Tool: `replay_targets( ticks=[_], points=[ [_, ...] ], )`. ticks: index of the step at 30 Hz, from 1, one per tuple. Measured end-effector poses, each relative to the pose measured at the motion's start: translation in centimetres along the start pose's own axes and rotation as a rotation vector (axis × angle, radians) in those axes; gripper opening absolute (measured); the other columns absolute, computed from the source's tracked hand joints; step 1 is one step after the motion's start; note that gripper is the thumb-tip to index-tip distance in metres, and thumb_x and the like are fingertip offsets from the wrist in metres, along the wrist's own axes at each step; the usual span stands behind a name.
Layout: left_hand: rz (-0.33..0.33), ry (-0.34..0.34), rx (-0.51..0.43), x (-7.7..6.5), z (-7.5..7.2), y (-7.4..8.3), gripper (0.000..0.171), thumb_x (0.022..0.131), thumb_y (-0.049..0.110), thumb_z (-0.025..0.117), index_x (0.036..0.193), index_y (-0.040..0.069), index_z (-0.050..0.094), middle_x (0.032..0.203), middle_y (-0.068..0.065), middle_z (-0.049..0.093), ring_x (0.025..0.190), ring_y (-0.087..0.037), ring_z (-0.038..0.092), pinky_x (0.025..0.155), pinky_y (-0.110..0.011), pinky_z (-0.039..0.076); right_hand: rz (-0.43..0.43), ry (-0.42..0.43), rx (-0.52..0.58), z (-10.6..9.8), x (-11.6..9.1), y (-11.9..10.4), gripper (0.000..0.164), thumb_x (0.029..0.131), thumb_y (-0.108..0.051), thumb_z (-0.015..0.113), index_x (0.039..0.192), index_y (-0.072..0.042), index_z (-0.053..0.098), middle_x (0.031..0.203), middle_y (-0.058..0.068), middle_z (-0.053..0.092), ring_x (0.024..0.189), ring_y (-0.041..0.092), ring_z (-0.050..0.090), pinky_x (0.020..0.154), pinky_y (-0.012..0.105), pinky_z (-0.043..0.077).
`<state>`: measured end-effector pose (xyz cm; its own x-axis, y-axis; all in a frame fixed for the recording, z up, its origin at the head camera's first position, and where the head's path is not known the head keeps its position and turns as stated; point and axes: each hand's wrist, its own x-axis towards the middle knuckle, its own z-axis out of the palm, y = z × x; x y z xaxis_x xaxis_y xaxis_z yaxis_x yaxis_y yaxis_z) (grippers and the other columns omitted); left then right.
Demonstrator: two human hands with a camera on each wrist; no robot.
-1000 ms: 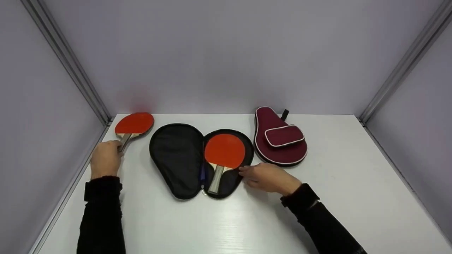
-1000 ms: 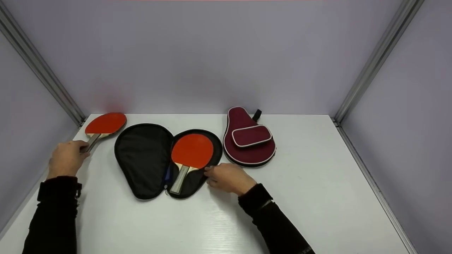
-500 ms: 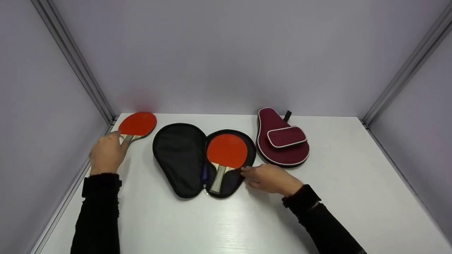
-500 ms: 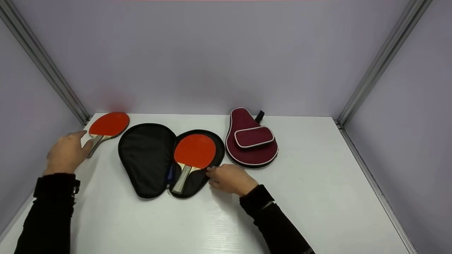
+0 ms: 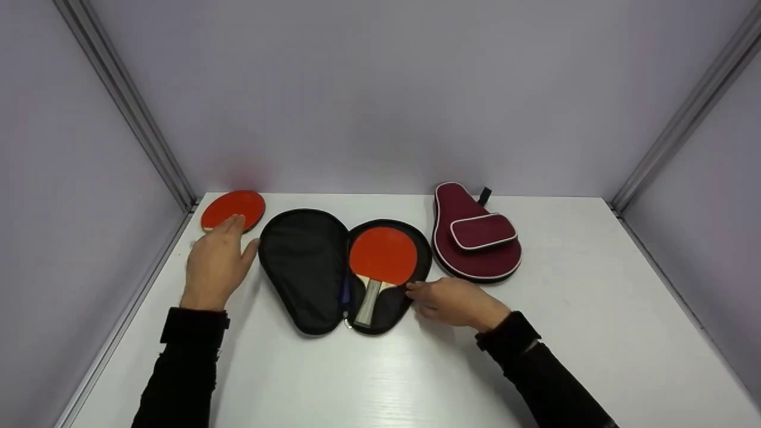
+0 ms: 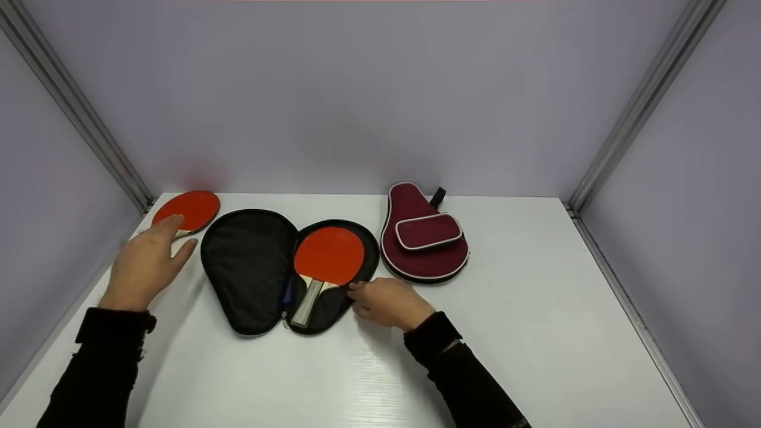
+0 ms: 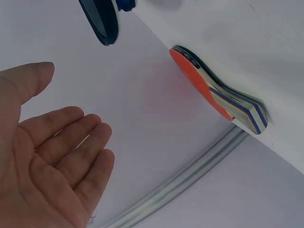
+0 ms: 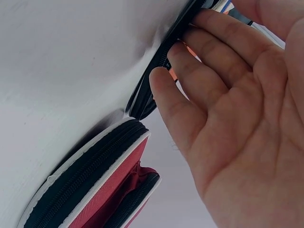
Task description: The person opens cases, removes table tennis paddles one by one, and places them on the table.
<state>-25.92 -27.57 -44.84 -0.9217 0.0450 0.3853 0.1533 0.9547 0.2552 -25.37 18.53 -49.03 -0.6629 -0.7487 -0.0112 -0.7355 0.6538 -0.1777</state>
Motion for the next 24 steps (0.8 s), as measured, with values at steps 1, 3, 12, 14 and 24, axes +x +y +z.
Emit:
replay_targets(
  ticks=[1, 3, 12, 14, 24],
  points=[
    [0.022, 0.0, 0.021, -0.1, 0.1, 0.5, 0.06, 0.114, 0.022, 0.075, 0.161, -0.013, 0.061, 0.163, -0.037, 0.066, 0.146, -0.06, 0.069, 0.122, -0.075, 0.058, 0.004, -0.003, 0.003, 0.1, 0.0, 0.0, 0.041, 0.112, -0.013, 0.068, 0.15, -0.004, 0.08, 0.156, 0.012, 0.079, 0.119, 0.039, 0.087, 0.102, 0.053, 0.073],
    [0.073, 0.006, 0.046, -0.4, 0.5, 1.6, 0.06, 0.114, 0.023, 0.076, 0.16, -0.012, 0.063, 0.162, -0.035, 0.068, 0.143, -0.058, 0.072, 0.122, -0.071, 0.06, 0.01, -0.005, 0.006, 0.2, 0.1, 0.1, 0.041, 0.112, -0.013, 0.068, 0.151, -0.005, 0.08, 0.156, 0.012, 0.079, 0.12, 0.039, 0.087, 0.102, 0.053, 0.073],
    [0.283, -0.005, 0.138, -2.0, 2.5, 6.2, 0.062, 0.112, 0.03, 0.081, 0.158, -0.009, 0.067, 0.159, -0.029, 0.073, 0.143, -0.047, 0.075, 0.122, -0.062, 0.063, 0.007, -0.01, 0.009, 0.1, 0.1, 0.2, 0.041, 0.112, -0.014, 0.07, 0.151, -0.004, 0.079, 0.157, 0.013, 0.078, 0.123, 0.038, 0.086, 0.105, 0.053, 0.072],
    [0.328, 0.008, 0.17, -2.5, 3.0, 7.0, 0.062, 0.111, 0.032, 0.083, 0.157, -0.008, 0.068, 0.157, -0.027, 0.075, 0.142, -0.044, 0.077, 0.121, -0.059, 0.064, 0.007, -0.013, 0.007, 0.1, 0.1, 0.2, 0.041, 0.112, -0.014, 0.07, 0.151, -0.004, 0.079, 0.157, 0.013, 0.078, 0.122, 0.038, 0.086, 0.105, 0.053, 0.072],
    [0.486, 0.05, 0.315, -4.7, 4.8, 10.6, 0.061, 0.105, 0.04, 0.09, 0.151, 0.002, 0.077, 0.147, -0.013, 0.083, 0.133, -0.03, 0.082, 0.115, -0.043, 0.068, 0.002, -0.021, 0.019, 0.1, 0.2, 0.1, 0.041, 0.113, -0.015, 0.069, 0.152, -0.004, 0.079, 0.157, 0.012, 0.078, 0.12, 0.039, 0.087, 0.103, 0.052, 0.072]
  ],
)
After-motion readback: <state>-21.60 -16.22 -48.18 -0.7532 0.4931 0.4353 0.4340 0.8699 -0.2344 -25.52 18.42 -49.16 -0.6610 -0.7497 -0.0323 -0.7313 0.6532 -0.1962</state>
